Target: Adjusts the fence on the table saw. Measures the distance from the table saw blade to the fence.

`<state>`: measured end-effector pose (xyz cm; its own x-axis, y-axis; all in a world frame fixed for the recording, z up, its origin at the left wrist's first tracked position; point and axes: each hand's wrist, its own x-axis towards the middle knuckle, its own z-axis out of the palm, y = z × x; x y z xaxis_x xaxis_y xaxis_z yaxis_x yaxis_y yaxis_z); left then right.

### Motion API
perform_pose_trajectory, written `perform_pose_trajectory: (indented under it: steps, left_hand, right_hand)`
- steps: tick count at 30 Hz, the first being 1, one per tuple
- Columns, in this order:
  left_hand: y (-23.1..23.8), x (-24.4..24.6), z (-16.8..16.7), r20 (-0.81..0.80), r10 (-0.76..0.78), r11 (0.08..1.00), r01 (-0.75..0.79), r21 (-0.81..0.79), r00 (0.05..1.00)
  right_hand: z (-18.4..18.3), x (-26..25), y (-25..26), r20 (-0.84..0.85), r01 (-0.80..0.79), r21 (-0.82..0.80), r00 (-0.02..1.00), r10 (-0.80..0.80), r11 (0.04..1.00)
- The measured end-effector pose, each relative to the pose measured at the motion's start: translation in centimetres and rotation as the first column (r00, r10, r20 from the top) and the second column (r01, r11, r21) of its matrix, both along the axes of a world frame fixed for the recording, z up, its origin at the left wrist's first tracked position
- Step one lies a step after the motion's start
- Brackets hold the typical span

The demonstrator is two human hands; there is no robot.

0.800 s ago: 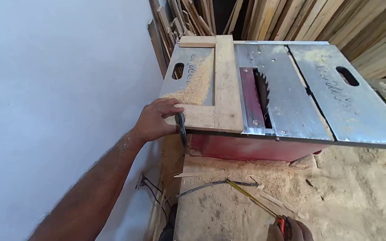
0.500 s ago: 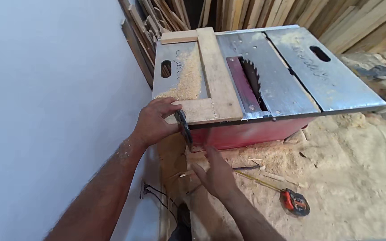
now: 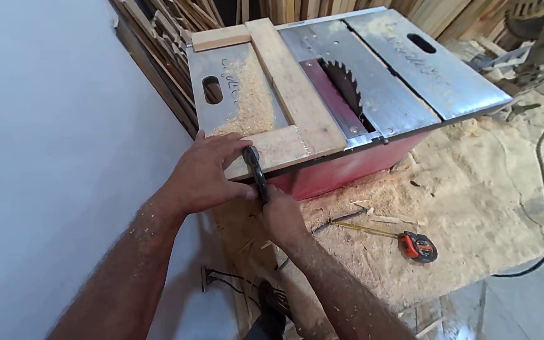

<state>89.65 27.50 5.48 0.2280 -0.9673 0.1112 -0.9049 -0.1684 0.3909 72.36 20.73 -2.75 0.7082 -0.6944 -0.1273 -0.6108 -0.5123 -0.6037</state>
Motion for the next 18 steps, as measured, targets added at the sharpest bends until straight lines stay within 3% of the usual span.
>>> perform_pose_trajectory:
  steps: [4,8,11,13,15,18]
  left_hand:
    - [-0.1,-1.1,0.7,0.069,0.050,0.998,-0.053,0.044,0.996]
    - [0.3,-1.6,-1.0,0.215,-0.022,0.995,0.043,-0.093,0.976]
    - [0.2,-1.8,-2.0,0.246,-0.020,0.985,0.062,-0.163,0.969]
    - [0.0,-1.8,-2.2,0.246,-0.019,0.976,0.072,-0.207,0.969]
    - [0.0,-1.7,-2.3,0.238,-0.029,0.973,0.082,-0.218,0.971]
    - [0.0,-1.6,-2.6,0.242,-0.036,0.963,0.099,-0.250,0.970]
  right_hand:
    - [0.0,0.6,0.8,0.011,-0.010,-0.023,1.000,0.010,1.000]
    - [-0.8,0.9,1.2,0.029,-0.026,-0.078,0.999,0.028,0.997]
    - [-1.9,0.2,1.1,0.179,-0.040,-0.062,0.982,0.051,0.997]
    - [-4.1,-0.7,1.2,0.335,-0.036,0.098,0.942,0.002,0.995]
    - [-8.4,-1.0,1.4,0.446,-0.008,0.341,0.882,-0.154,0.940]
    - [-13.9,0.7,2.1,0.516,-0.021,0.674,0.728,-0.451,0.738]
